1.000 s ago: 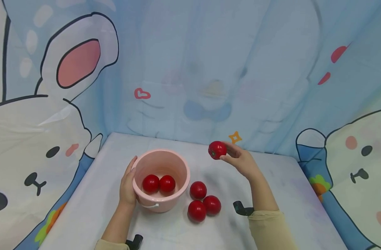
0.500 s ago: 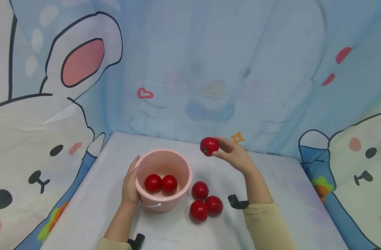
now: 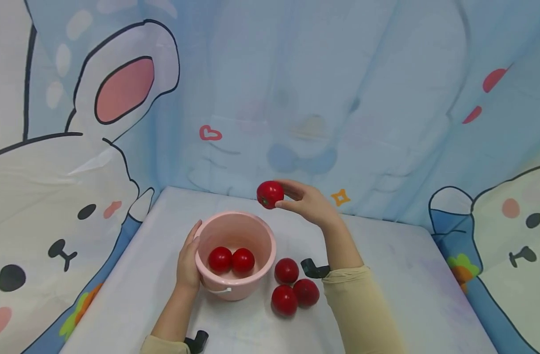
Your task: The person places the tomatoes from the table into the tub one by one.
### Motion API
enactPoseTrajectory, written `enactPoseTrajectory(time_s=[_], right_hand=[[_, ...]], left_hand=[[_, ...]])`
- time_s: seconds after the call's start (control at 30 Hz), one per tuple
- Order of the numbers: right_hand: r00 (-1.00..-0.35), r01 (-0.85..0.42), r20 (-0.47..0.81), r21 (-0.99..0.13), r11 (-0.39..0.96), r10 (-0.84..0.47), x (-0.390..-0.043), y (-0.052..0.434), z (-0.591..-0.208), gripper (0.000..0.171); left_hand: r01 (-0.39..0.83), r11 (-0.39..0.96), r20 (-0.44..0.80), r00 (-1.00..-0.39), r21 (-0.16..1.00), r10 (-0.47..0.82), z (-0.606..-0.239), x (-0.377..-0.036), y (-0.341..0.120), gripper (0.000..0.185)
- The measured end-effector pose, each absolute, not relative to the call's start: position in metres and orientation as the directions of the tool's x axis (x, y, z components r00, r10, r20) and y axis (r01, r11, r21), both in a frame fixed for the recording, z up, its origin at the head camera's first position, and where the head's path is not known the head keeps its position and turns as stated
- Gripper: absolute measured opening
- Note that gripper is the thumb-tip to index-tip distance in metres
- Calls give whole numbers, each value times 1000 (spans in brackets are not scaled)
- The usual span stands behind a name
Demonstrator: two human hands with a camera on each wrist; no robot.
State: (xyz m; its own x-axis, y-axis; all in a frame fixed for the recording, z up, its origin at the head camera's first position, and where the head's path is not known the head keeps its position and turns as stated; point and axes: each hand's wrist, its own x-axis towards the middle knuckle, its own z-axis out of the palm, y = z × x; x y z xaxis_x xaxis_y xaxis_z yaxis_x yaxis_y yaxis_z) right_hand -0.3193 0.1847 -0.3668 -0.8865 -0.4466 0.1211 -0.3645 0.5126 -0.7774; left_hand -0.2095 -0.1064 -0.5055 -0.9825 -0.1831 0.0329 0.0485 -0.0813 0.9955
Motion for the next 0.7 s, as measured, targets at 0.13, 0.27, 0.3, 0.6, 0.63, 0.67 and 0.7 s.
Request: enactPoseTrajectory(time_s=[0.13, 0.27, 0.3, 0.6, 0.63, 0.67, 0.7], right_hand=[[-859, -390, 122, -786, 480, -498, -324, 164, -360, 66], [-844, -404, 108, -772, 490, -525, -326, 147, -356, 68], [-841, -403, 100, -770, 494, -531, -326, 144, -356, 68], [-781, -431, 25, -745, 510, -624, -329, 120, -358, 58], [-768, -438, 14, -742, 508, -641, -329, 117, -358, 58], [-755, -444, 2, -738, 509, -656, -329, 113, -358, 58], [-742, -449, -9, -735, 508, -670, -329, 110, -358, 57]], left_hand=[[48, -83, 32, -983, 995, -179, -506, -211, -107, 45], [43, -92, 25, -983, 995, -183, -506, -212, -106, 44], [42, -92, 24, -983, 995, -184, -506, -212, -106, 44], [58, -86, 41, -983, 995, -179, -507, -212, -107, 45], [56, -85, 40, -983, 995, -180, -507, -212, -108, 45], [56, -84, 40, -983, 995, -180, -506, -212, -108, 45], [57, -84, 41, -982, 995, -182, -506, -212, -108, 46]])
